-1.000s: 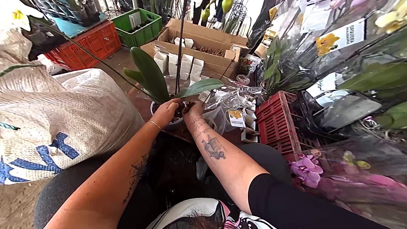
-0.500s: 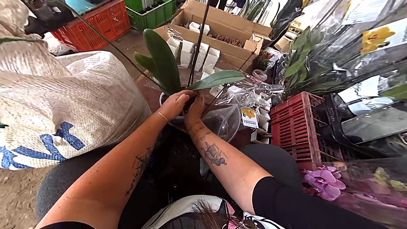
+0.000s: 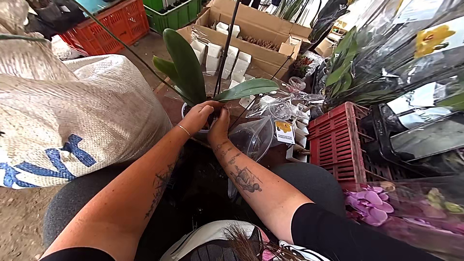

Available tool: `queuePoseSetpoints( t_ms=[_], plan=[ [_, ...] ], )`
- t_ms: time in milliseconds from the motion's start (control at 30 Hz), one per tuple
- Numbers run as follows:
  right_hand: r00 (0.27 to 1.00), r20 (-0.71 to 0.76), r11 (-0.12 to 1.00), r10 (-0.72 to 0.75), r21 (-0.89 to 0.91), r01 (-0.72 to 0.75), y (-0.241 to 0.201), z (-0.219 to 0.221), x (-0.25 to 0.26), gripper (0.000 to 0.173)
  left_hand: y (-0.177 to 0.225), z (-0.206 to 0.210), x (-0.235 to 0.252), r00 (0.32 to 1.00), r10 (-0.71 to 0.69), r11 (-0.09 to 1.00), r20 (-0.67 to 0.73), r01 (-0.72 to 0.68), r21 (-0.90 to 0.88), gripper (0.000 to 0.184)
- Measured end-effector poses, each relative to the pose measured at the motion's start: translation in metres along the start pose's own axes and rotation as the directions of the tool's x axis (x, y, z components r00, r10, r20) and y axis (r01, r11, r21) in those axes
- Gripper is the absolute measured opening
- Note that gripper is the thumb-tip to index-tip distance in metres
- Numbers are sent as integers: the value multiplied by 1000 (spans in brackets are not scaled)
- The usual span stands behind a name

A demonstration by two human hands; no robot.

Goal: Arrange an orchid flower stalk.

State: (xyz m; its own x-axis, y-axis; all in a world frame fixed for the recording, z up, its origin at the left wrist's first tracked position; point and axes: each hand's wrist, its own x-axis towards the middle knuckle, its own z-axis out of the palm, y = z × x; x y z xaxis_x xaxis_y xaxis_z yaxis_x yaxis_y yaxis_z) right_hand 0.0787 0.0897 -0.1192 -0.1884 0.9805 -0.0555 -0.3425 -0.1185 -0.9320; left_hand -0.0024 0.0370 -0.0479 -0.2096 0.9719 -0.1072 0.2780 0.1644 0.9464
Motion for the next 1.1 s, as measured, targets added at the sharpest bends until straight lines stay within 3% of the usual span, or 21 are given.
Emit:
queuePoseSetpoints(
  t_ms=[133, 333, 467, 700, 833, 1000, 1100],
  plan=[
    [998, -6, 998, 56, -28, -56, 0, -4, -1, 51, -7, 1, 0, 1000, -10, 1000, 1, 10, 12, 49],
    [975, 61, 977, 213, 19, -214, -10, -11, 4, 58, -25, 9, 1, 998, -22, 974, 65, 7, 228, 51],
    [976, 120, 981, 183, 42, -189, -9, -12, 10, 54, -30, 15, -4, 996, -21, 917, 85, -15, 399, 48],
    [965, 172, 980, 198, -18, -198, -8, -22, 6, 45, -48, 22, -10, 973, 193, 719, 129, -230, 656, 35],
    [970, 170, 985, 173, -52, -167, -14, -25, 10, 50, -63, 33, -8, 960, 205, 638, 189, -277, 718, 41],
    [983, 141, 972, 119, -218, -86, -32, -30, 5, 38, -80, 43, -6, 957, 196, 538, 214, -287, 792, 50],
    [986, 127, 973, 108, -216, -79, -37, -35, 10, 35, -83, 45, -5, 966, 156, 519, 206, -258, 815, 58]
  ],
)
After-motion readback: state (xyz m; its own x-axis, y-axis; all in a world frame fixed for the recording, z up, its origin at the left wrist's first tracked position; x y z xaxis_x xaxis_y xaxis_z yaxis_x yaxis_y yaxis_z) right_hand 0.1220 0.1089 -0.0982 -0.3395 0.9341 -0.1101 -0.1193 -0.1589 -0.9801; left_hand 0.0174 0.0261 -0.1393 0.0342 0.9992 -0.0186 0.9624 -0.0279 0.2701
